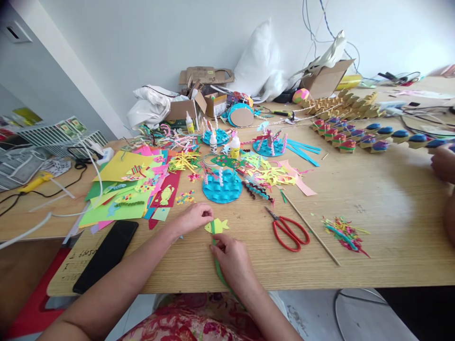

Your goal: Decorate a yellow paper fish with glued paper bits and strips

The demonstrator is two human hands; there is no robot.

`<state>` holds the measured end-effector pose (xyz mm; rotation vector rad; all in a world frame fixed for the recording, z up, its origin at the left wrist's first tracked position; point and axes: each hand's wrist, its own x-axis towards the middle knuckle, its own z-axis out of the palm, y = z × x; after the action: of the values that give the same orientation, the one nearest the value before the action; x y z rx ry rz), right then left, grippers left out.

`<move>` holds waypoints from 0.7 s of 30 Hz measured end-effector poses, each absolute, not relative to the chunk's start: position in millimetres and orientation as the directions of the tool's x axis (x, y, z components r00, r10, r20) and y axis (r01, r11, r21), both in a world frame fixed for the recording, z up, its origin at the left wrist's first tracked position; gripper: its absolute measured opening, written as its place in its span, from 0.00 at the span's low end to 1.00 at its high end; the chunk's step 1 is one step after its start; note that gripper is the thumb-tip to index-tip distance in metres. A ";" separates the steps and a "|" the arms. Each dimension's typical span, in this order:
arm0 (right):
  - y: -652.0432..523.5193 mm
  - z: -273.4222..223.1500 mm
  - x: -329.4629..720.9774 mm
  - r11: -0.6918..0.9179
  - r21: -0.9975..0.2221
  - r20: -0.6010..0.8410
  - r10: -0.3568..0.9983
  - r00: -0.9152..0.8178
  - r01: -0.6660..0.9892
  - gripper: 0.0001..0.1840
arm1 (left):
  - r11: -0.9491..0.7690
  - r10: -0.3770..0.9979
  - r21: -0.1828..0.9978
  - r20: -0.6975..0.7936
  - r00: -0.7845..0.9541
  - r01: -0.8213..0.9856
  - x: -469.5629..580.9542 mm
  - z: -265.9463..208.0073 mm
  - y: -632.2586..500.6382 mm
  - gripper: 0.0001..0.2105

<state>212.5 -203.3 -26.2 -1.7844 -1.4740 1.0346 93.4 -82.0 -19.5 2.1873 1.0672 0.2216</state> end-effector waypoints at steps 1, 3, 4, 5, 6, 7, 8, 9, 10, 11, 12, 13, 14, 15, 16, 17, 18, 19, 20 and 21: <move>-203.3 -26.5 212.4 -0.206 -0.834 -0.192 0.978 0.081 0.512 0.16 | -0.437 0.747 0.642 -0.132 0.651 0.631 93.4 -19.7 -82.0 0.05; -203.2 -26.9 212.0 -0.204 -0.837 -0.194 0.978 0.075 0.507 0.16 | -0.450 0.743 0.635 -0.123 0.658 0.627 93.5 -20.7 -81.6 0.05; -203.2 -26.9 211.9 -0.204 -0.837 -0.194 0.978 0.072 0.508 0.15 | -0.456 0.742 0.632 -0.120 0.660 0.626 93.6 -21.2 -81.4 0.05; -203.1 -26.8 211.8 -0.203 -0.836 -0.195 0.978 0.071 0.510 0.15 | -0.460 0.740 0.629 -0.117 0.662 0.626 93.6 -21.7 -81.2 0.05; -203.0 -26.7 211.7 -0.203 -0.833 -0.195 0.978 0.070 0.514 0.15 | -0.465 0.739 0.626 -0.115 0.663 0.626 93.7 -21.9 -81.1 0.04; -202.9 -26.5 211.6 -0.202 -0.831 -0.193 0.979 0.071 0.519 0.15 | -0.469 0.739 0.622 -0.113 0.664 0.627 93.7 -21.9 -81.1 0.05; -202.9 -26.4 211.5 -0.201 -0.828 -0.192 0.979 0.072 0.524 0.16 | -0.472 0.739 0.618 -0.111 0.664 0.629 93.7 -21.7 -81.3 0.05; -202.8 -26.4 211.4 -0.201 -0.824 -0.191 0.979 0.075 0.530 0.16 | -0.474 0.740 0.615 -0.110 0.664 0.630 93.8 -21.2 -81.6 0.05; -202.8 -26.6 211.3 -0.200 -0.822 -0.189 0.979 0.075 0.534 0.16 | -0.476 0.740 0.612 -0.110 0.663 0.632 93.9 -20.6 -82.0 0.05; -202.9 -26.9 211.3 -0.199 -0.819 -0.188 0.979 0.076 0.538 0.16 | -0.477 0.741 0.609 -0.110 0.663 0.634 94.0 -20.0 -82.3 0.05; -202.9 -27.3 211.2 -0.198 -0.818 -0.187 0.979 0.077 0.540 0.16 | -0.476 0.741 0.608 -0.112 0.662 0.635 94.1 -19.5 -82.6 0.05; -202.8 -27.6 211.1 -0.198 -0.817 -0.186 0.980 0.077 0.542 0.16 | -0.476 0.741 0.607 -0.113 0.662 0.637 94.2 -19.1 -82.9 0.05; -202.8 -27.8 211.0 -0.197 -0.817 -0.185 0.980 0.077 0.542 0.15 | -0.476 0.741 0.606 -0.113 0.662 0.637 94.4 -19.0 -83.0 0.05; -202.6 -27.8 210.9 -0.197 -0.818 -0.186 0.980 0.076 0.541 0.15 | -0.476 0.741 0.605 -0.113 0.661 0.638 94.5 -19.0 -83.0 0.05; -202.5 -27.5 210.8 -0.197 -0.819 -0.186 0.980 0.075 0.538 0.15 | -0.477 0.741 0.605 -0.113 0.661 0.638 94.6 -19.2 -83.0 0.05; -202.2 -27.0 210.6 -0.197 -0.821 -0.187 0.980 0.074 0.536 0.15 | -0.477 0.742 0.604 -0.112 0.661 0.638 94.7 -19.5 -82.9 0.05; -201.9 -26.3 210.5 -0.196 -0.823 -0.188 0.980 0.071 0.534 0.15 | -0.477 0.743 0.603 -0.112 0.660 0.639 94.7 -19.8 -82.8 0.05; -201.6 -25.6 210.4 -0.197 -0.823 -0.190 0.979 0.068 0.532 0.15 | -0.477 0.744 0.602 -0.111 0.659 0.640 94.7 -20.0 -82.7 0.05; -201.4 -24.9 210.4 -0.199 -0.824 -0.194 0.979 0.066 0.531 0.15 | -0.477 0.744 0.602 -0.110 0.659 0.640 94.7 -20.1 -82.7 0.05; -201.2 -24.4 210.4 -0.201 -0.823 -0.197 0.978 0.066 0.531 0.15 | -0.478 0.745 0.601 -0.109 0.658 0.640 94.7 -20.1 -82.8 0.05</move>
<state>210.4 -201.2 -24.4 -1.7912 -1.5018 1.0364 94.7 -82.8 -20.1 2.2578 1.0682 0.2208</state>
